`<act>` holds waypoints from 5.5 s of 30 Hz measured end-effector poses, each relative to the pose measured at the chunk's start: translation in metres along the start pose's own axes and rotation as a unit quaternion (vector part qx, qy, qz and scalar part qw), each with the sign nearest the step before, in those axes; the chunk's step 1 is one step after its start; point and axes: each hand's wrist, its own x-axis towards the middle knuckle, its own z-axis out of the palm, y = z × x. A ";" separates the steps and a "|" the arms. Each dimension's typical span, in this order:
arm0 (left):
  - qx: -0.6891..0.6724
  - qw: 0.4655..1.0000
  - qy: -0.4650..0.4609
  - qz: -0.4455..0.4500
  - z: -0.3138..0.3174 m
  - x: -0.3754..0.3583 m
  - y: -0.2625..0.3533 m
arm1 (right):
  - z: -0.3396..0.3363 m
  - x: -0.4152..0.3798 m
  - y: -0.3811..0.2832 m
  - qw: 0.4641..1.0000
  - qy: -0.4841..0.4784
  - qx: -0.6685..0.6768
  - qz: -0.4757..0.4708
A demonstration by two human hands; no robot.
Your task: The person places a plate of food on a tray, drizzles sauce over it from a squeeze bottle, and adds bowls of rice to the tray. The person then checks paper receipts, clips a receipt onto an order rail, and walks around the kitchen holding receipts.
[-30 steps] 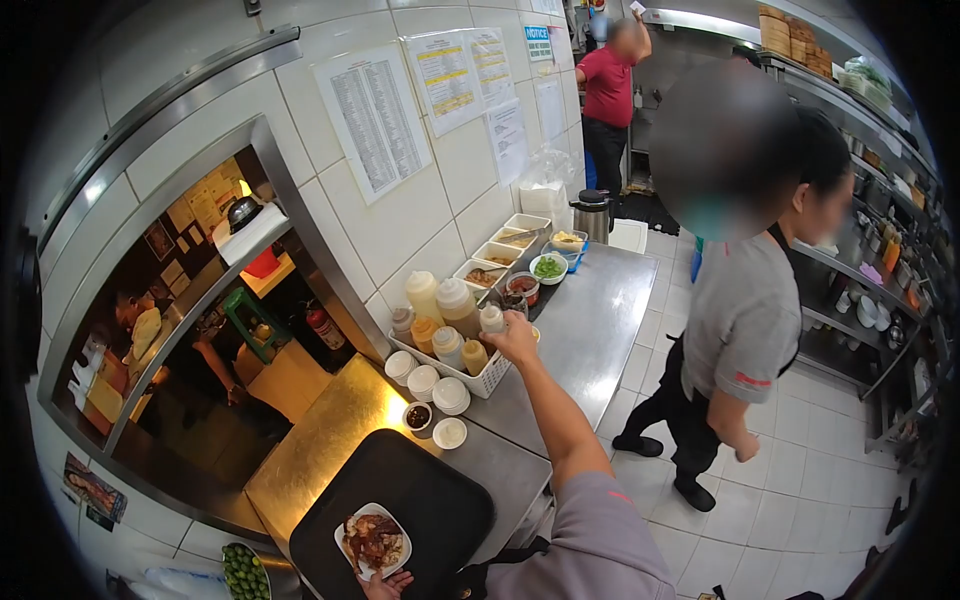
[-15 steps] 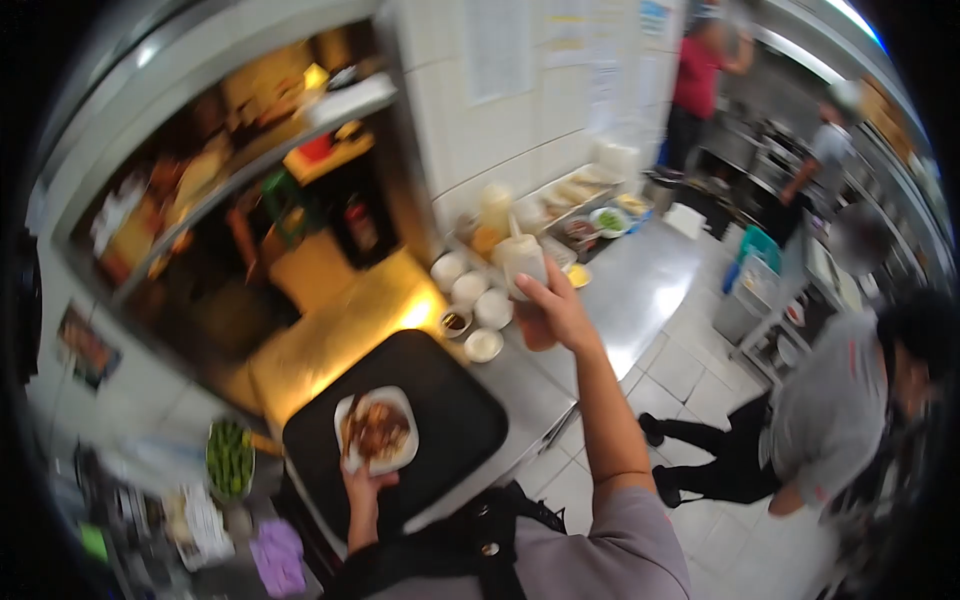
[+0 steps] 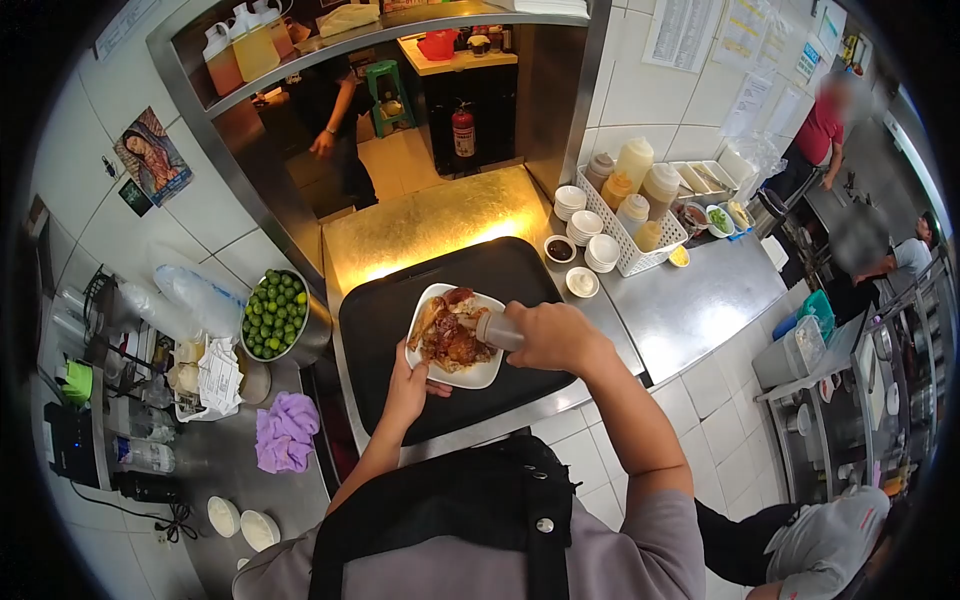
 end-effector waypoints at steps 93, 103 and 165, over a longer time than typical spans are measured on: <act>-0.213 0.911 0.352 0.030 -0.053 -0.008 -0.087 | 0.073 0.084 0.473 0.798 0.577 -0.061 0.166; 0.336 0.548 0.766 -0.003 -0.147 -0.303 -0.036 | 0.055 0.077 0.171 0.796 0.430 0.419 -0.081; 0.515 0.852 0.026 0.089 0.053 0.088 0.001 | 0.108 0.149 0.112 0.976 0.156 0.100 -0.114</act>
